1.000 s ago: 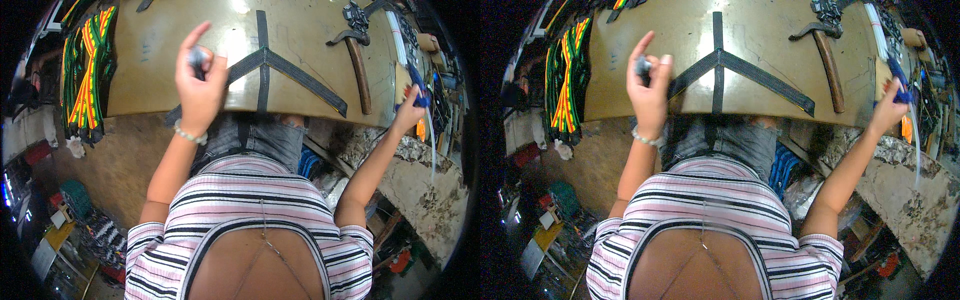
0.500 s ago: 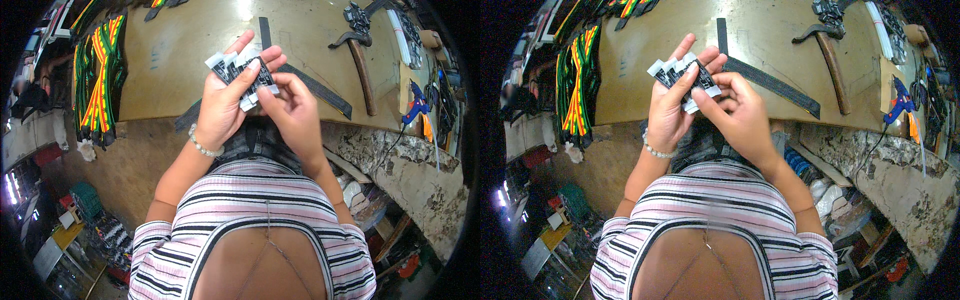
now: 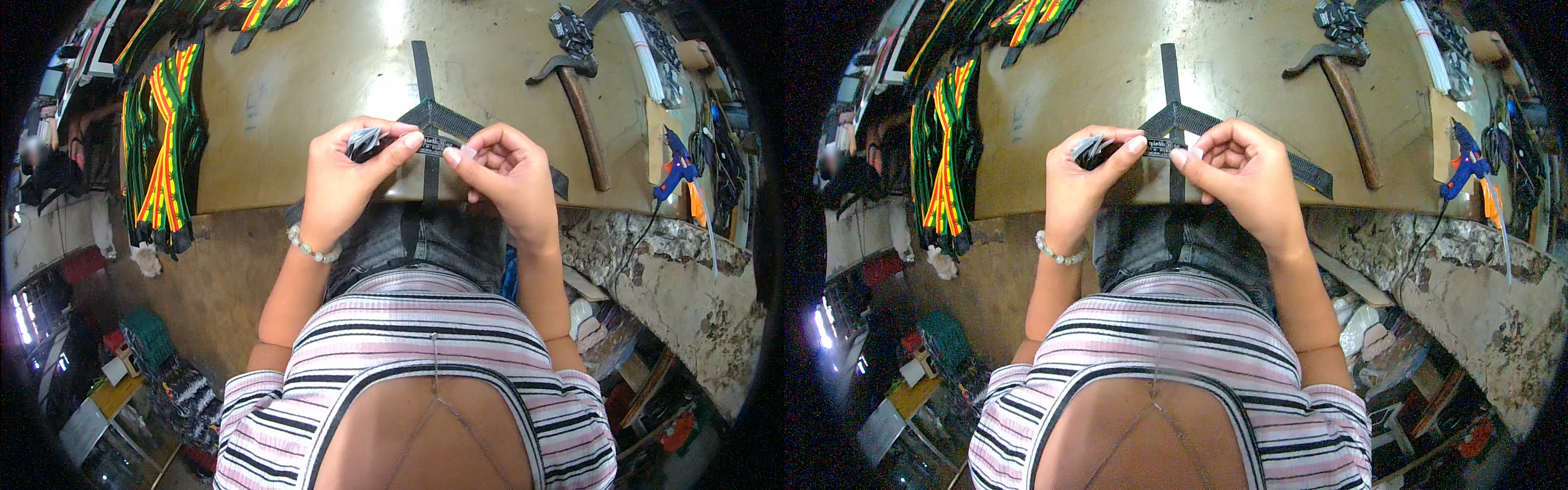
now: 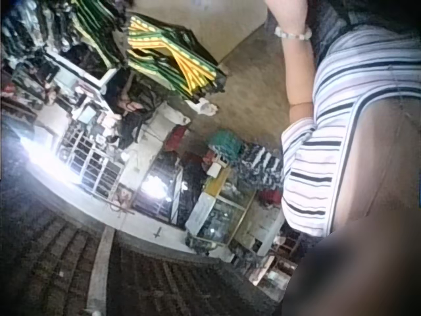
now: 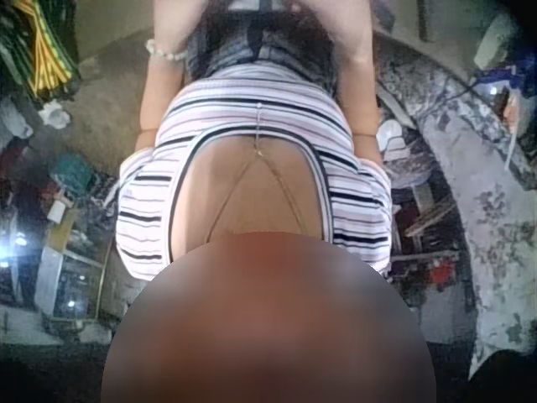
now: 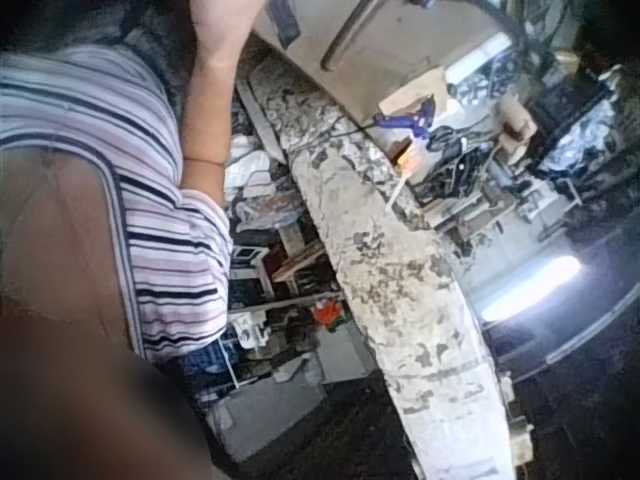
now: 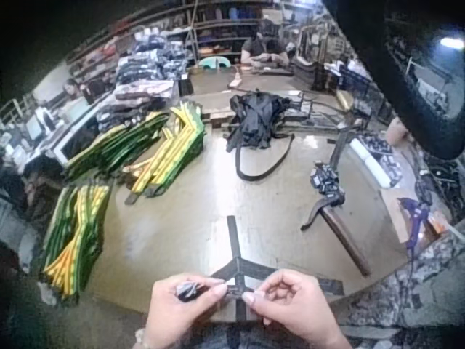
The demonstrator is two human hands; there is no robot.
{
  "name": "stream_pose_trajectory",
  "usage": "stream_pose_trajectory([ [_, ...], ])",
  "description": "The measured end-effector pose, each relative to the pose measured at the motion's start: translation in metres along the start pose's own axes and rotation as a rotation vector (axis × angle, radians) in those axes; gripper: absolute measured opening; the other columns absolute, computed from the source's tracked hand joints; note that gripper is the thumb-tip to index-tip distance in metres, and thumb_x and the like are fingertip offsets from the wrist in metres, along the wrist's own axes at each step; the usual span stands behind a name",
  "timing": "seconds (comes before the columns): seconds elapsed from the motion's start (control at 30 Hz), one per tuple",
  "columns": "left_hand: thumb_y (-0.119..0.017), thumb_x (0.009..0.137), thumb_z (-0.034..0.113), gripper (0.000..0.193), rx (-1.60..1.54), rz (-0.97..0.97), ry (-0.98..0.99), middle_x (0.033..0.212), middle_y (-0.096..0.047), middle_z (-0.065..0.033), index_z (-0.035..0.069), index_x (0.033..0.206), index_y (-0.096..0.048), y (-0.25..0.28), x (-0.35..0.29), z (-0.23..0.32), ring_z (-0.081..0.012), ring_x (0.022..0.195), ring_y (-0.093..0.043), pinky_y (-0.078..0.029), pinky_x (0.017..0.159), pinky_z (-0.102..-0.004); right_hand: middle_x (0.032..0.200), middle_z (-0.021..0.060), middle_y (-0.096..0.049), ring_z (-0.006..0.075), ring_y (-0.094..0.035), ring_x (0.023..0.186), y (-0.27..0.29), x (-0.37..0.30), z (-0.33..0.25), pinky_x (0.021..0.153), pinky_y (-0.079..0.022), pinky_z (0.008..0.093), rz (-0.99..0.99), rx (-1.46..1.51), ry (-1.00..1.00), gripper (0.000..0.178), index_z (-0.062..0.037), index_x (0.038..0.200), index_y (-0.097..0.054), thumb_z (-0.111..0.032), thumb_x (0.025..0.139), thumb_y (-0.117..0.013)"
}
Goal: The person assembles a strap by applying hot glue to a black webbing strip, attaching a colorful patterned strap, and securing small metal buckles. They repeat this process for multiple strap sections, using a glue gun and hammer to fasten components.
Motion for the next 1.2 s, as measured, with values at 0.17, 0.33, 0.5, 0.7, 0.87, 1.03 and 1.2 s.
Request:
stream_pose_trajectory([
  [0.17, -0.075, 0.089, 0.010, 0.019, 0.020, 0.061, -0.137, 0.100, -0.073, -0.0044, 0.001, 0.105, -0.074, -0.011, -0.002, 0.007, -0.0073, 0.087, -0.063, -0.050, 0.081, -0.0218, 0.095, 0.0039, -0.063, 0.0060, -0.061, 0.081, -0.013, -0.006, -0.023, 0.070, -0.050, 0.0178, 0.186, -0.159, 0.392, 0.012, 0.0030, 0.097, -0.068, 0.003, 0.086, -0.072],
  [0.33, -0.074, 0.090, 0.011, 0.022, -0.109, 0.094, -0.070, 0.099, -0.073, -0.0043, 0.000, 0.109, -0.073, -0.012, -0.003, 0.002, -0.0072, 0.088, -0.063, -0.051, 0.081, -0.0221, 0.107, 0.0072, -0.061, 0.0097, -0.061, 0.090, -0.031, -0.010, -0.031, 0.079, -0.052, 0.0223, 0.131, -0.339, 0.532, 0.025, 0.0008, 0.113, -0.070, 0.003, 0.088, -0.068],
  [0.5, -0.074, 0.089, 0.010, 0.022, -0.196, 0.085, 0.072, 0.101, -0.073, -0.0049, -0.001, 0.108, -0.073, -0.005, -0.002, -0.006, -0.0080, 0.089, -0.064, -0.051, 0.083, -0.0228, 0.107, 0.0067, -0.060, 0.0109, -0.058, 0.089, -0.038, -0.018, -0.045, 0.080, -0.049, 0.0237, -0.002, -0.619, 0.661, 0.031, 0.0005, 0.119, -0.067, 0.001, 0.089, -0.068],
  [0.7, -0.073, 0.090, 0.010, 0.021, -0.159, 0.027, 0.004, 0.101, -0.073, -0.0057, -0.002, 0.107, -0.073, -0.007, -0.006, 0.002, -0.0087, 0.092, -0.064, -0.050, 0.086, -0.0234, 0.102, 0.0042, -0.061, 0.0086, -0.058, 0.088, -0.022, 0.002, -0.037, 0.079, -0.050, 0.0217, -0.088, -0.137, 0.358, 0.024, 0.0031, 0.112, -0.068, -0.004, 0.089, -0.072],
  [0.87, -0.070, 0.093, 0.014, 0.026, -0.083, 0.011, -0.130, 0.101, -0.072, -0.0049, -0.002, 0.113, -0.071, -0.007, -0.008, 0.013, -0.0074, 0.086, -0.062, -0.050, 0.079, -0.0215, 0.095, 0.0081, -0.064, 0.0160, -0.064, 0.085, -0.020, 0.001, -0.044, 0.074, -0.055, 0.0277, -0.077, -0.399, 0.557, 0.022, 0.0006, 0.106, -0.071, -0.002, 0.084, -0.074],
  [1.03, -0.065, 0.097, 0.023, 0.029, -0.440, -0.265, 0.311, 0.089, -0.067, 0.0002, -0.001, 0.111, -0.069, -0.016, -0.002, -0.016, -0.0019, 0.060, -0.039, -0.029, 0.050, -0.0186, 0.095, 0.0124, -0.066, 0.0251, -0.065, 0.085, -0.023, -0.022, -0.065, 0.073, -0.054, 0.0312, -0.027, -0.839, 1.130, 0.025, 0.0007, 0.097, -0.073, 0.007, 0.073, -0.071],
  [1.2, -0.070, 0.093, 0.019, 0.021, -0.363, -0.265, 0.233, 0.084, -0.069, 0.0008, 0.000, 0.103, -0.072, -0.020, 0.000, -0.014, -0.0017, 0.061, -0.047, -0.037, 0.054, -0.0182, 0.099, 0.0105, -0.065, 0.0240, -0.065, 0.089, -0.024, -0.030, -0.068, 0.076, -0.055, 0.0331, 0.063, -0.901, 1.266, 0.037, -0.0020, 0.112, -0.069, 0.000, 0.074, -0.072],
])
Point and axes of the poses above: each hand's wrist, its own x-axis towards the middle knuckle, its own y-axis out of the back of the hand, z = x × y, the point moved 7 cm from there along x, towards the middle knuckle
